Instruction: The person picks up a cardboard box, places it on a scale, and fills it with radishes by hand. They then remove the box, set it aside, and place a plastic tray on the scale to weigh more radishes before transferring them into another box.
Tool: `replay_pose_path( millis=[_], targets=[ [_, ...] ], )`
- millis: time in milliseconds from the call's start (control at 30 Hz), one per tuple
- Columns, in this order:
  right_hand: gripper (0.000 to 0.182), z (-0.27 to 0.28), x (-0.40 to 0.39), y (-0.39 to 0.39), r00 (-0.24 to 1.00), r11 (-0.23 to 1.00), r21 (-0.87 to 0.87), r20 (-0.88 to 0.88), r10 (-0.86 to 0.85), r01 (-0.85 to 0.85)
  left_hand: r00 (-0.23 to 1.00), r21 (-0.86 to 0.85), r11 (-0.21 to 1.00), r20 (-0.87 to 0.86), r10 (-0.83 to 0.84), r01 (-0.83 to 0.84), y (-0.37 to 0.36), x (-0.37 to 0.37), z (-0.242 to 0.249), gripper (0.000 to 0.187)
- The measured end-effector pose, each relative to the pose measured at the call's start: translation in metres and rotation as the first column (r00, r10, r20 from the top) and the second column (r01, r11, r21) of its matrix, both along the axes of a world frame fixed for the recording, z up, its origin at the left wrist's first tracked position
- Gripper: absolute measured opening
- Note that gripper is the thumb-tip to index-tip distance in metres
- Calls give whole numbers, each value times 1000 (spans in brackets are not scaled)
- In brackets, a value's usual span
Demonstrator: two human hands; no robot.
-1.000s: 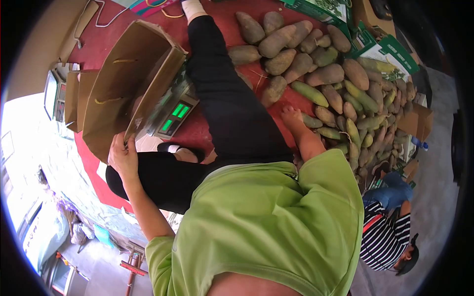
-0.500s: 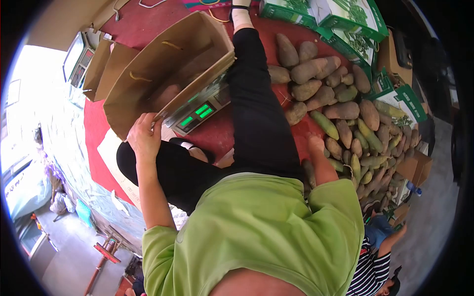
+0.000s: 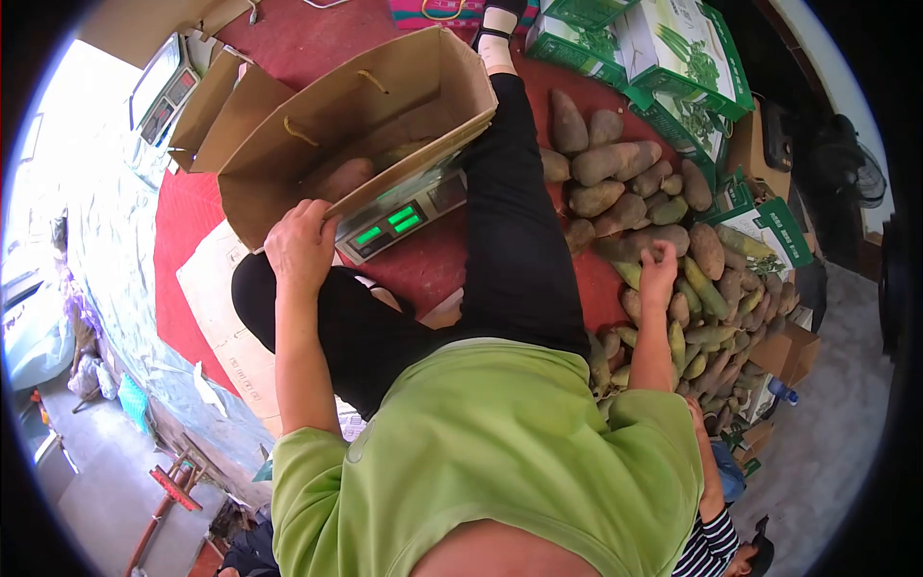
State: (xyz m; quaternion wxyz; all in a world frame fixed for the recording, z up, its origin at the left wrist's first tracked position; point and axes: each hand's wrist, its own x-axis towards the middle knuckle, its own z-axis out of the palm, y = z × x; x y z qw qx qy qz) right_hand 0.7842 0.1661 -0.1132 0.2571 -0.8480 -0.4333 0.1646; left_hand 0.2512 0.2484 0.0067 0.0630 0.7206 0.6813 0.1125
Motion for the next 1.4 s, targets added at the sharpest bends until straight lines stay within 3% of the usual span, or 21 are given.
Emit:
replay_pose_path(
  millis=[200,267,333,400,467,600,667,733,800,867,933,1067,1133,1267,1300,1400],
  targets=[
    [28,106,-53,81,964,849,484,-33,262,-214,1000,-4,1000,-7,-6,6,-1,-1,2,12],
    [28,147,-73,103,931,783,599,-166,325,-167,1000,7,1000,-1,-9,9,-1,-1,2,12],
    [27,191,-104,121,912,730,660,-169,373,-177,1000,-1,1000,-15,-4,4,-1,1,4,11],
    [26,214,-129,138,804,589,790,-235,547,-170,1000,8,1000,-11,-8,8,-1,1,3,12],
    [27,223,-152,158,669,503,847,-277,690,-169,1000,15,1000,-11,-10,10,-1,0,3,12],
    [26,214,-213,192,541,511,814,-309,782,-275,1000,17,1000,-5,-11,12,-1,0,2,13],
    [51,186,-241,210,583,488,789,-210,785,-373,1000,15,1000,-2,-18,18,-2,-1,2,13],
    [20,195,-270,202,657,533,587,-1,754,-610,999,-9,1000,-45,-3,3,-2,-1,1,14],
    [18,165,-297,215,571,322,539,392,721,-778,1000,-20,1000,-28,3,-3,-2,0,1,15],
    [13,158,-323,207,499,363,344,549,670,-866,999,-21,1000,-37,4,-5,-2,0,1,14],
    [18,139,-342,199,516,401,326,487,705,-856,999,-15,1000,-40,-4,4,-2,1,0,12],
    [15,130,-327,184,569,408,423,389,725,-809,999,-47,999,-22,-27,26,-2,2,0,16],
    [12,126,-300,179,671,419,626,235,703,-658,999,-44,999,-23,-27,26,-1,2,0,16],
    [14,101,-206,163,808,631,581,81,584,-514,999,-33,999,-32,-17,16,-2,3,-2,13],
    [18,89,-181,155,832,721,533,-56,552,-443,999,-28,1000,-42,-7,6,-2,4,-2,13],
    [17,44,-109,120,918,899,357,-203,340,-254,999,-29,1000,-45,-6,5,-2,5,-2,14]
  ],
)
